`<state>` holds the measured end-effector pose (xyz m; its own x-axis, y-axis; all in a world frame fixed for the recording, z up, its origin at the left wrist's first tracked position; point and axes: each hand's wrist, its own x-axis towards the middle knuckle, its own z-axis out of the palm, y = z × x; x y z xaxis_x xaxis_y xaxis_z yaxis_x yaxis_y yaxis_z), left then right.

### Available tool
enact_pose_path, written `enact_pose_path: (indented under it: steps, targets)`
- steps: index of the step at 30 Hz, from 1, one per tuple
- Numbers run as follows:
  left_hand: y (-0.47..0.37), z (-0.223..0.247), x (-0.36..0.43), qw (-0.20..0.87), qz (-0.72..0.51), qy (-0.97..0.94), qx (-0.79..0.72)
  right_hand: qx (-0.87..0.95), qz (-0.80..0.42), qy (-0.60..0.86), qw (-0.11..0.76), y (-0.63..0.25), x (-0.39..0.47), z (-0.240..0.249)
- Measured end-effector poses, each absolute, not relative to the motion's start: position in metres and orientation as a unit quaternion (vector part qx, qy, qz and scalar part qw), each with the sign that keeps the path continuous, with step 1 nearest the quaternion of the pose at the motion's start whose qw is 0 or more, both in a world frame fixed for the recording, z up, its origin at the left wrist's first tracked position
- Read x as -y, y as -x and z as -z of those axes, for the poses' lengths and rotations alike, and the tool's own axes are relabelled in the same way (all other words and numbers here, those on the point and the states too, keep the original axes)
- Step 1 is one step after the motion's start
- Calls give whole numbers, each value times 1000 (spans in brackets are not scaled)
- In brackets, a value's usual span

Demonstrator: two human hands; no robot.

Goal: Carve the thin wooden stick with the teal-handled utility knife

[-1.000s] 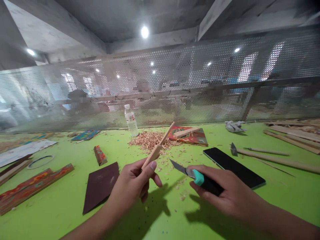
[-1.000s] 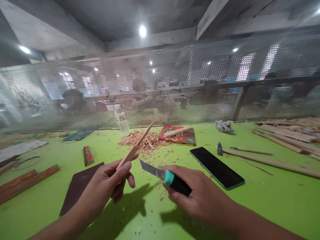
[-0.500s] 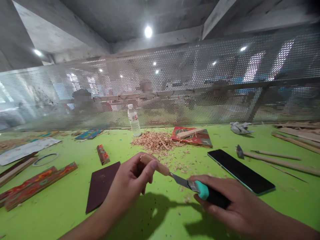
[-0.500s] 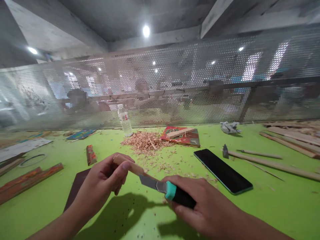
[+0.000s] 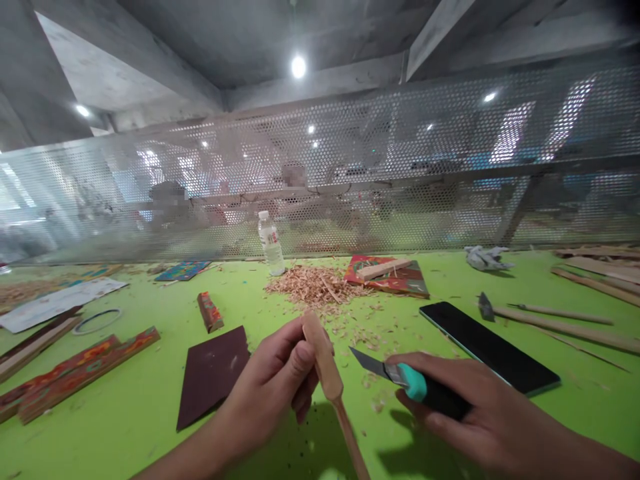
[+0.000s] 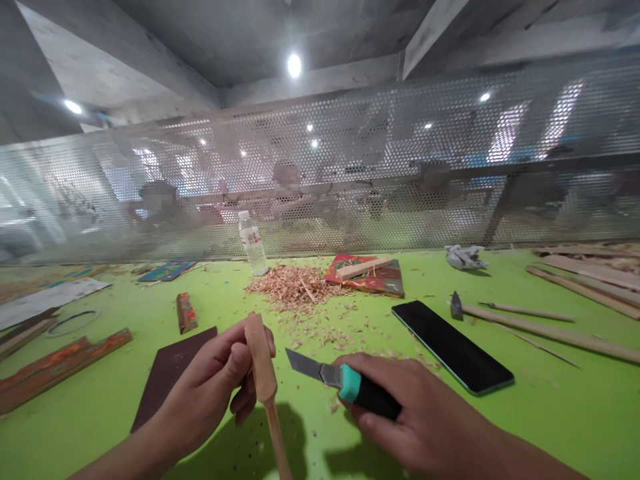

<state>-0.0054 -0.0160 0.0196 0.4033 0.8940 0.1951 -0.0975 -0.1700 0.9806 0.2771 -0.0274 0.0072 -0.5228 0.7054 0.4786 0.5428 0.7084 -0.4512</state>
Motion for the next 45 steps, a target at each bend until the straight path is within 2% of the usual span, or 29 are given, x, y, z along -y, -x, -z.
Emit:
enact_pose_path:
  steps: [9,20,30,40,45]
  targets:
    - [5,-14,16,589,-428,-629,-272,863,-191,364,294,-274,27,-6]
    - [5,-18,22,616,-386,-634,-264,827,-208,416,316,-272,23,14]
    - [5,-13,23,634,-389,-624,-239,719,-353,486,351,-274,12,21]
    - [4,-7,21,628,-374,-638,-243,642,-346,562,390,-270,12,21]
    - [5,-4,19,607,-374,-655,-250,610,-338,624,353,-264,-55,1]
